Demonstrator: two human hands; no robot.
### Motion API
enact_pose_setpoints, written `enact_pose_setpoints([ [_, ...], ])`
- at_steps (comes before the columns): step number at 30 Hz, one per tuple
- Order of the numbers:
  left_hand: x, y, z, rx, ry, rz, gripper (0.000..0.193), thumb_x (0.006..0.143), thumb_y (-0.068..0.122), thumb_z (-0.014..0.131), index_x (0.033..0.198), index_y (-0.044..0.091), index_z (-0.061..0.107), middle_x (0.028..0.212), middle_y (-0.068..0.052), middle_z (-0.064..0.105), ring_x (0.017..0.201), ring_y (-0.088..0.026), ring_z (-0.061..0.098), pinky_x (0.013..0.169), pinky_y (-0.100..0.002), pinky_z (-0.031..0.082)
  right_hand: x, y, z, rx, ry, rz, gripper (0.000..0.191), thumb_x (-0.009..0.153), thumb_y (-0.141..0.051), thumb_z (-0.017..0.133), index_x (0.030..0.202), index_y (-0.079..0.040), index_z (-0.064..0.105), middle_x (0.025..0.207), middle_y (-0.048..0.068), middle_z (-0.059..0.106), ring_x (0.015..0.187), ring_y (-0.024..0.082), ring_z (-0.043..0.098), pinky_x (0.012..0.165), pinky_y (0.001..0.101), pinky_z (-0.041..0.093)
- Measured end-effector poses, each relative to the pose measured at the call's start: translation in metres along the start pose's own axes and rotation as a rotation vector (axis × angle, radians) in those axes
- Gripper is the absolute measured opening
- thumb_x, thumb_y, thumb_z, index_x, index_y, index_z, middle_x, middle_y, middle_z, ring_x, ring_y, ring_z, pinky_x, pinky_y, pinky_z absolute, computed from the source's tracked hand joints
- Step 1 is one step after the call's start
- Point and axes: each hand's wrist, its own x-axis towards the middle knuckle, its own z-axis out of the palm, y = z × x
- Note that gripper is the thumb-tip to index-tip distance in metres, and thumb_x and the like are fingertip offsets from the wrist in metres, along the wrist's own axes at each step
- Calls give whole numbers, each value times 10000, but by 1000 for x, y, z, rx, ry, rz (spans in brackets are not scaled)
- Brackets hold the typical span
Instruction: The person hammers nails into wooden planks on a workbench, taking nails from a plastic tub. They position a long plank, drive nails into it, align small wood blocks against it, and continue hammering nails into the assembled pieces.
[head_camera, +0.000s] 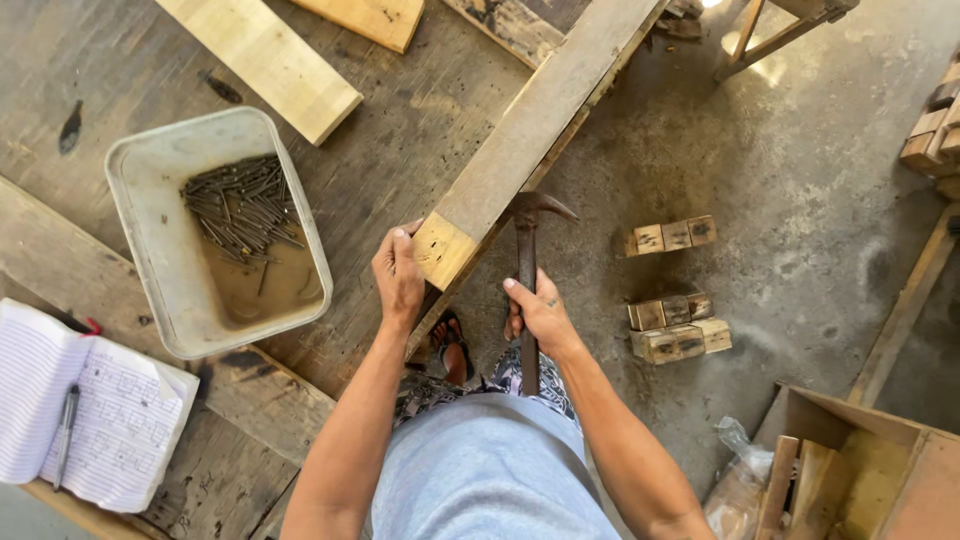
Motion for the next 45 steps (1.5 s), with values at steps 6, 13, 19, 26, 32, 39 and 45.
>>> enact_pose_setpoints([
  [6, -1, -1, -1, 62, 73, 63, 390, 1088, 280, 471, 1117, -26, 711, 973, -39, 680, 918, -116, 568, 842, -283, 470, -13, 12, 8, 29, 9, -20, 172, 973, -163, 632, 997, -95, 476, 616, 21, 497, 429, 139, 500, 386, 332, 452],
  [13, 2, -4, -2, 100, 97, 105, 287, 1073, 207, 457, 966, -17, 602, 906, -28, 609, 867, -101, 524, 813, -284, 452, -21, 12, 15, -88, 50, -2, 190, 966, -185, 654, 996, -109, 482, 630, 10, 516, 447, 119, 510, 391, 302, 432],
  [19, -1, -12, -3, 102, 105, 193, 309, 1108, 193, 504, 873, -4, 459, 847, -22, 459, 804, -96, 452, 860, -284, 484, -27, 10, 15, -131, 58, 60, 195, 943, -193, 663, 1004, -116, 495, 631, 11, 534, 434, 118, 505, 380, 290, 415],
  [26, -17, -8, -13, 208, 92, 88, 308, 1074, 289, 564, 1091, -4, 658, 1019, -109, 658, 1090, -168, 654, 950, -319, 506, -22, 14, 0, -153, 12, 8, 175, 954, -206, 640, 1074, -101, 568, 641, 18, 566, 432, 94, 486, 380, 260, 401],
  [32, -36, 0, -28, 336, 54, -27, 505, 1051, 357, 569, 1401, -7, 596, 1440, -254, 579, 1342, -323, 534, 1098, -395, 412, -20, 14, -7, -107, -2, 28, 172, 960, -202, 670, 1068, -105, 578, 651, -12, 516, 458, 81, 476, 393, 248, 390],
  [39, -39, -15, -10, 284, 93, -114, 521, 1090, 366, 444, 1446, -9, 512, 1459, -231, 564, 1357, -328, 544, 1129, -384, 405, -25, 2, -4, -48, 16, 22, 169, 963, -201, 669, 1011, -107, 537, 646, -9, 509, 448, 94, 476, 388, 264, 402],
  [45, -38, -14, -4, 279, 101, -143, 510, 1095, 361, 394, 1433, -3, 507, 1413, -224, 590, 1311, -325, 569, 1113, -397, 417, -30, 0, -2, -24, 2, 12, 185, 970, -203, 668, 1014, -108, 516, 648, -8, 512, 452, 93, 478, 393, 261, 404],
])
